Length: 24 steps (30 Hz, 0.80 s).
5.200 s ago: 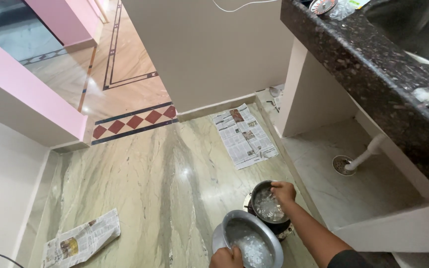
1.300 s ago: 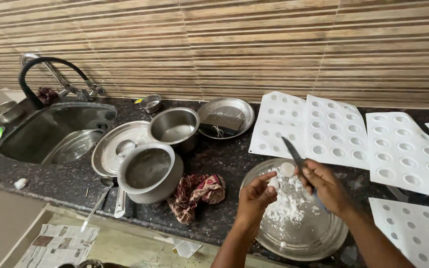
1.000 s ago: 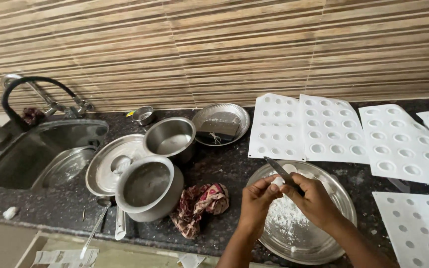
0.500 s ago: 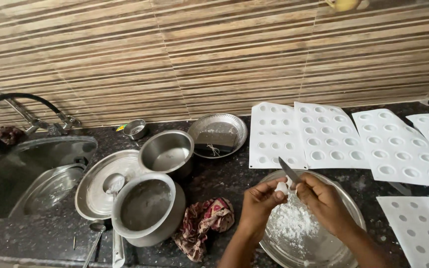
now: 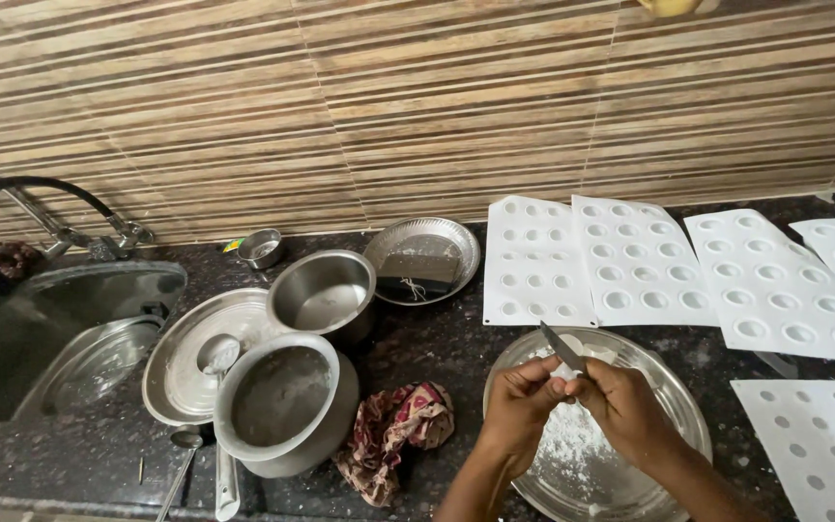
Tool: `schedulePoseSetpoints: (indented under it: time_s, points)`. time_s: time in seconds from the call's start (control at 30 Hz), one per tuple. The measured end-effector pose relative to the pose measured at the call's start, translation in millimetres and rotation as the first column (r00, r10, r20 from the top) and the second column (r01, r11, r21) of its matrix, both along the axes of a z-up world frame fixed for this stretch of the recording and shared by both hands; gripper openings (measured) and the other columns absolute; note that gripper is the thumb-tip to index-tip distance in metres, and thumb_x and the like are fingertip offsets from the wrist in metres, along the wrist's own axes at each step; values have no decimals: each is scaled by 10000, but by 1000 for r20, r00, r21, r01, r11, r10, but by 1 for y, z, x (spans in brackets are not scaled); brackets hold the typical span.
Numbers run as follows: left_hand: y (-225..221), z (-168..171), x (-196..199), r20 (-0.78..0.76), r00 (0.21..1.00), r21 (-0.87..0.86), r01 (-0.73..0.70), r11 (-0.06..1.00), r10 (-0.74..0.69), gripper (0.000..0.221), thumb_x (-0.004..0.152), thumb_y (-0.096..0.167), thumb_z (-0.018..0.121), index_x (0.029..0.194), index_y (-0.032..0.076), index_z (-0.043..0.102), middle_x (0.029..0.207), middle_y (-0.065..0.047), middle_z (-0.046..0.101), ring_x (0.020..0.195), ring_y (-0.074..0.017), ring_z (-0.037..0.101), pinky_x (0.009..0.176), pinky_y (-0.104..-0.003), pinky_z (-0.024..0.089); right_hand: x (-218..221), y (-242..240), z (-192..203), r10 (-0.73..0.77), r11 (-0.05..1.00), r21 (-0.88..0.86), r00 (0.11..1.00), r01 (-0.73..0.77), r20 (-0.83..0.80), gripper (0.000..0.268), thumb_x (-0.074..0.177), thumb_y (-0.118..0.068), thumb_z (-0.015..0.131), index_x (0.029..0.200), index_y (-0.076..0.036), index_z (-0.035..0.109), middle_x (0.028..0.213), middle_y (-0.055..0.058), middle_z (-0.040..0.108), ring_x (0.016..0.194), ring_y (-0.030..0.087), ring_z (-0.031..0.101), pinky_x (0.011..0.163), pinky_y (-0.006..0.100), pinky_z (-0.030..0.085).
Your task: Cutting small blocks of a white substance into pieces and scooping granular white material from a sack into a container.
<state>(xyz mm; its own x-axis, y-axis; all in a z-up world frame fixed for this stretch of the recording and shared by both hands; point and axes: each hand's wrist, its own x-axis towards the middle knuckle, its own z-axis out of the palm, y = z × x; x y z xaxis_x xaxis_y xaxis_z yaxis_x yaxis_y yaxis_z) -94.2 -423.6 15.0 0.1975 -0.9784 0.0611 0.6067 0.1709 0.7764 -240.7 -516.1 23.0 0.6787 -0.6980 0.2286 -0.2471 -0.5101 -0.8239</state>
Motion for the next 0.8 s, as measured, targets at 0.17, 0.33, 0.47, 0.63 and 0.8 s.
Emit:
schedulePoseSetpoints:
  time_s: [0.17, 0.33, 0.47, 0.63, 0.8]
  points:
    - [-3, -12, -9, -35, 999, 20, 2, 1000, -1, 255, 979, 47, 685, 1218, -32, 720, 981, -52, 758, 845, -107, 653, 810, -282, 555, -7, 3, -12, -77, 997, 20, 996, 77, -36, 298, 948, -302, 618, 985, -36, 747, 650, 73, 759, 582, 153, 698, 543, 324, 528]
    - [-1, -9, -18, -113, 994, 59, -1, 998, 8, 249, 987, 88, 689, 1208, -22, 722, 969, -46, 752, 854, -117, 662, 832, -287, 558, -10, 4, -14, -135, 988, -80, 989, 130, -67, 348, 920, -375, 645, 901, -49, 766, 618, 47, 773, 541, 125, 706, 484, 317, 517]
    - [-4, -5, -20, -193, 981, 114, -2, 994, 24, 284, 963, 86, 696, 1231, -8, 705, 963, -39, 757, 878, -122, 685, 879, -298, 579, -13, 2, -5, -211, 965, -181, 970, 188, -119, 356, 876, -406, 694, 840, -55, 744, 576, 48, 720, 478, 135, 645, 462, 341, 461]
    - [-12, -28, -12, -98, 995, 109, -4, 994, 15, 325, 965, 74, 696, 1282, 1, 701, 947, -37, 751, 871, -115, 679, 875, -287, 572, -14, -5, 13, -172, 965, -210, 983, 157, -59, 392, 806, -415, 741, 827, -35, 646, 525, 55, 592, 459, 161, 532, 437, 351, 425]
    - [-15, -34, -12, -14, 1000, 73, -18, 997, 19, 285, 985, 62, 687, 1259, -15, 708, 949, -21, 741, 863, -73, 644, 848, -257, 538, -15, -11, 1, -61, 957, -288, 994, 33, -92, 460, 826, -444, 761, 793, -31, 561, 534, 38, 512, 467, 142, 491, 440, 342, 413]
